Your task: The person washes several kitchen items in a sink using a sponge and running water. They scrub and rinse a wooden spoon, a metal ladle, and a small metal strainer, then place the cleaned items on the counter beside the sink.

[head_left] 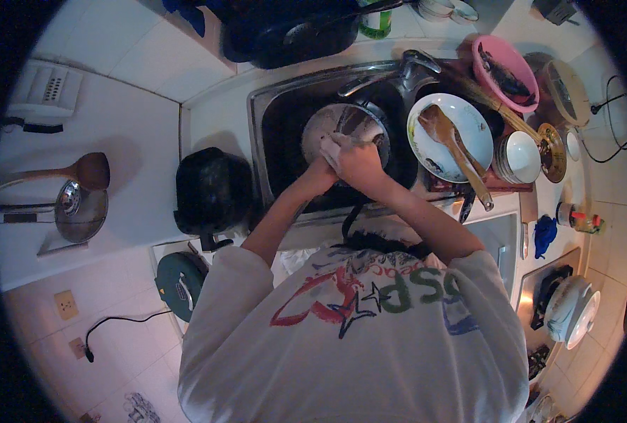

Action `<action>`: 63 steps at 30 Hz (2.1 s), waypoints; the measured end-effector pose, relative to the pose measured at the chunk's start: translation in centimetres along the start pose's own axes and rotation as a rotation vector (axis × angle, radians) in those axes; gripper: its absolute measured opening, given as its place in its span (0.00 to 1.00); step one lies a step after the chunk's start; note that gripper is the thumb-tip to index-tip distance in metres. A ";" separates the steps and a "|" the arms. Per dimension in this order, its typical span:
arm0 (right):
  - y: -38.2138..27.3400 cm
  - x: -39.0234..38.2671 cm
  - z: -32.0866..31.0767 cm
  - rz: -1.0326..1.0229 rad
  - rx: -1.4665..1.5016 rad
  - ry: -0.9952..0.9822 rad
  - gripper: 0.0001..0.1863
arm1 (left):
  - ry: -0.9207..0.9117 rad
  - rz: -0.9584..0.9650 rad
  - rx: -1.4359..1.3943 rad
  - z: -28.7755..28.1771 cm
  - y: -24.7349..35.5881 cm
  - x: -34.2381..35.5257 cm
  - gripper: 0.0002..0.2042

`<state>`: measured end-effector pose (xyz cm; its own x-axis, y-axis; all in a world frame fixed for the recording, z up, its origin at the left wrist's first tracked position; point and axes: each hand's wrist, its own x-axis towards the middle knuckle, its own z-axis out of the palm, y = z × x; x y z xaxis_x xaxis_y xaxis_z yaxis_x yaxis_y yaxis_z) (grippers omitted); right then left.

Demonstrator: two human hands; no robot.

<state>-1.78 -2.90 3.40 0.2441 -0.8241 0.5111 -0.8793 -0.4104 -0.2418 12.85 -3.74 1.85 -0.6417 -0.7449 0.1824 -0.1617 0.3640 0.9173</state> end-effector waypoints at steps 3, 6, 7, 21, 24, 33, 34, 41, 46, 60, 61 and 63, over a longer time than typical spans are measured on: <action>0.6 1.9 -1.5 0.189 -0.033 0.012 0.08 | -0.144 -0.216 0.013 0.0 0.6 0.4 0.11; 0.9 2.8 -2.2 0.388 -0.020 0.120 0.09 | -0.325 -0.532 -0.027 -0.2 1.3 0.5 0.13; 0.7 2.6 -2.4 0.351 0.017 0.199 0.09 | -0.352 -0.565 -0.028 -0.4 1.4 0.6 0.14; 0.6 2.8 -3.1 0.251 -0.165 0.115 0.09 | -0.273 -0.247 0.152 -1.0 2.3 1.6 0.17; 1.1 4.0 -4.2 0.340 -0.053 -0.101 0.09 | -0.299 -0.287 0.234 -0.9 2.5 1.7 0.16; -0.3 3.2 -3.4 0.148 -0.306 -0.056 0.07 | -0.229 -0.111 0.291 -1.3 2.6 2.2 0.11; -0.1 3.1 -3.1 0.134 -0.291 -0.110 0.07 | -0.242 -0.129 0.356 -1.4 2.8 2.1 0.11; 3.4 4.4 -1.7 0.389 -0.022 0.161 0.11 | -0.246 -0.161 0.357 -1.4 3.2 2.9 0.12; -0.4 0.8 -2.1 0.171 0.185 0.249 0.12 | -0.196 -0.124 0.251 -2.5 2.0 2.9 0.12; 3.0 2.3 -3.8 0.319 0.567 0.240 0.06 | -0.252 -0.177 0.330 -2.0 3.5 3.0 0.12; 3.5 2.4 -3.8 0.352 0.554 0.224 0.05 | -0.286 -0.241 0.362 -1.9 3.7 2.8 0.12; 4.3 2.8 -3.8 0.455 0.536 0.432 0.05 | -0.262 -0.207 0.319 -1.7 4.1 2.4 0.10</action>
<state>-6.42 -5.51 6.90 -0.3636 -0.7770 0.5139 -0.5131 -0.2934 -0.8066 11.89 -5.01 6.62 -0.7329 -0.6685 -0.1266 -0.5027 0.4066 0.7629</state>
